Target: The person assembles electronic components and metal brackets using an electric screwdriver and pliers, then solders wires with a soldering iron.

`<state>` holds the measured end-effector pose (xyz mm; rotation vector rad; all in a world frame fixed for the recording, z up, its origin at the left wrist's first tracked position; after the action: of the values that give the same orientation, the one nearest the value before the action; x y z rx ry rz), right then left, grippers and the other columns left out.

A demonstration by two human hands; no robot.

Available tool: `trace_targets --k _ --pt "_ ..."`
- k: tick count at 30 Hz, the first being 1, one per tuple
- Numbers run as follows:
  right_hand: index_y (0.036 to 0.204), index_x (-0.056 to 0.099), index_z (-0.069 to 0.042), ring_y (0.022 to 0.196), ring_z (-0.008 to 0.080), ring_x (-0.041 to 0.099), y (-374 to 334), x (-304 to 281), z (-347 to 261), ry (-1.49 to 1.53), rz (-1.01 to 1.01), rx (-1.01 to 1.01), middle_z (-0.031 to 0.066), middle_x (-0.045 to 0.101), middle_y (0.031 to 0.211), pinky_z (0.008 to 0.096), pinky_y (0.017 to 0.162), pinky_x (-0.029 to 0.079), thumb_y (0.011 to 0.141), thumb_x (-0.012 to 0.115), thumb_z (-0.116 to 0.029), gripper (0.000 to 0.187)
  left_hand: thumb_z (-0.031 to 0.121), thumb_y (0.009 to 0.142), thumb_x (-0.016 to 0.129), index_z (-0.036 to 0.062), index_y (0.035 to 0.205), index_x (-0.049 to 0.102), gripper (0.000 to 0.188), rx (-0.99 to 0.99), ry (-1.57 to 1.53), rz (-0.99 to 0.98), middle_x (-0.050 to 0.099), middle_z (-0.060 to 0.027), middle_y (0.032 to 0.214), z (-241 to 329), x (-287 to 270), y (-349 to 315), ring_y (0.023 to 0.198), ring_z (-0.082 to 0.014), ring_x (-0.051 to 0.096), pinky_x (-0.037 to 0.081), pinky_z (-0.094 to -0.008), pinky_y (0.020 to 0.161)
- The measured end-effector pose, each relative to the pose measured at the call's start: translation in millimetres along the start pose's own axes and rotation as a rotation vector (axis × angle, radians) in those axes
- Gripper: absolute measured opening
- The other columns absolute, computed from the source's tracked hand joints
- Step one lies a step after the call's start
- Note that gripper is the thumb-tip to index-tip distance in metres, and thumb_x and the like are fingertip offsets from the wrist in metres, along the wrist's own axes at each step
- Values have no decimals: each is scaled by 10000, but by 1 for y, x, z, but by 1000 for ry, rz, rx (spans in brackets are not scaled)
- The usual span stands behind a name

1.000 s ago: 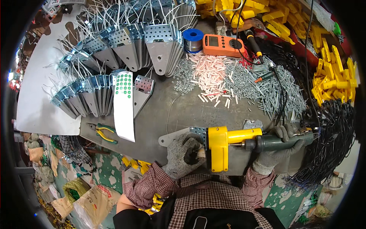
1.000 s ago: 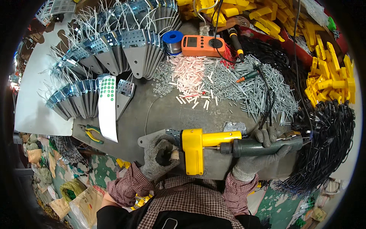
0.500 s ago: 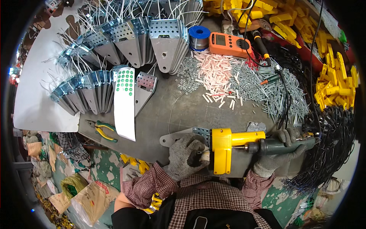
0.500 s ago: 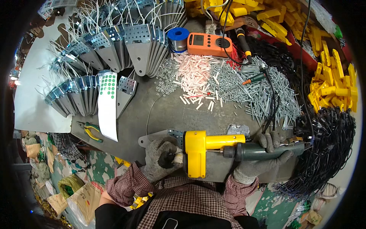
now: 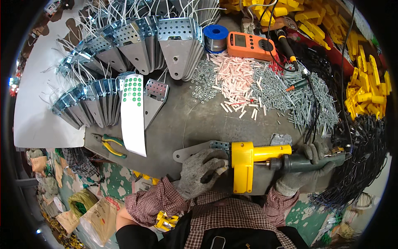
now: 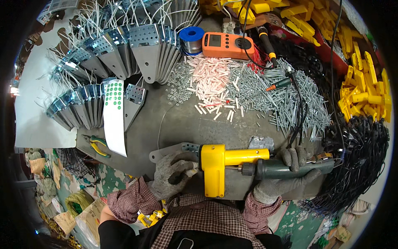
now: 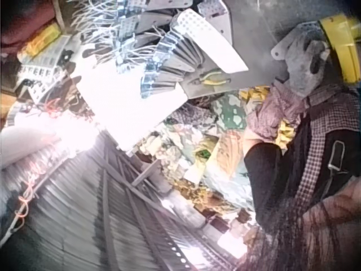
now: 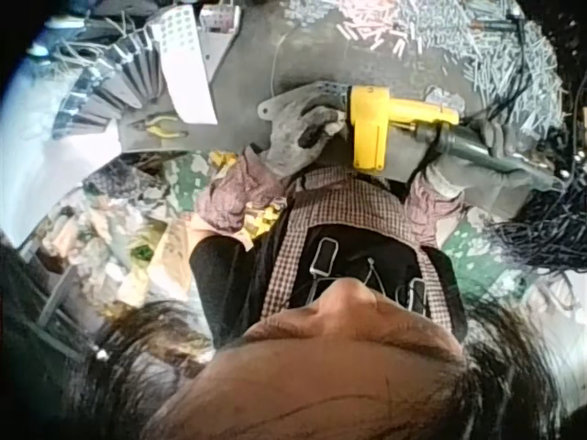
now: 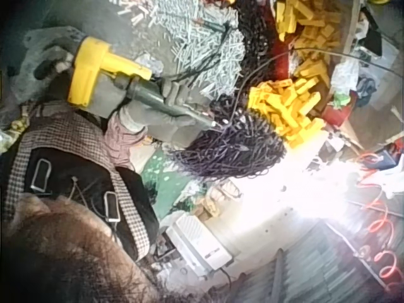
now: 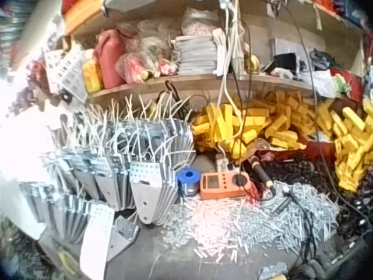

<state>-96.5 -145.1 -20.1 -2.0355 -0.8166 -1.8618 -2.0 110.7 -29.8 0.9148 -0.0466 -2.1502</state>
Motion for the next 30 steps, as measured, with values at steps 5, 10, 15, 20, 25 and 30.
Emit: trace_targets --k 5,10,15,20,25,30 --pt "1065 491 -79 664 110 529 -2 0 0 -34 14 -15 27 507 816 276 652 455 933 642 -317 312 65 781 701 79 973 654 197 -27 -114 -53 647 -91 1035 -4 0 4 948 -299 656 547 -381 769" --pt "1034 498 -70 646 102 515 -2 5 1 -61 56 -25 24 508 803 271 641 456 910 671 -304 316 56 773 705 69 953 660 186 -29 -171 -53 647 -88 997 -4 -3 7 920 -289 662 554 -372 750" --pt "1015 483 -68 603 93 489 -4 8 2 -119 91 -46 22 505 795 240 583 443 857 719 -258 342 52 767 709 75 946 662 187 -45 -152 -55 643 -85 983 -1 -5 9 897 -264 665 559 -357 716" --pt "1021 483 -60 594 83 479 -4 9 3 -81 84 -52 15 500 791 233 559 436 855 716 -267 354 41 756 717 77 928 669 182 -50 -144 -62 646 -84 978 -1 -4 8 881 -271 665 556 -368 704" --pt "929 438 -79 628 124 461 -4 17 0 -259 101 -201 31 455 780 264 691 431 919 585 -156 166 33 727 751 69 893 684 183 18 -155 -49 659 -90 934 -2 -3 19 850 -276 660 551 -365 699" --pt "1303 433 -127 666 154 497 4 6 -14 -298 64 120 61 566 1049 335 656 443 916 515 -586 606 148 761 758 53 993 655 271 -82 -45 -219 645 -120 998 12 -18 12 974 -324 634 521 -415 811"
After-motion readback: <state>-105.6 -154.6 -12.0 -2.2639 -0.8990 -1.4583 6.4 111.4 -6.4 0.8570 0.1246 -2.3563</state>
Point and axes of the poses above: each hand's wrist, its own y-axis towards the middle knuckle, its own x-axis out of the palm, z = x × y, the point moved 3 cm from there along y, towards the middle knuckle
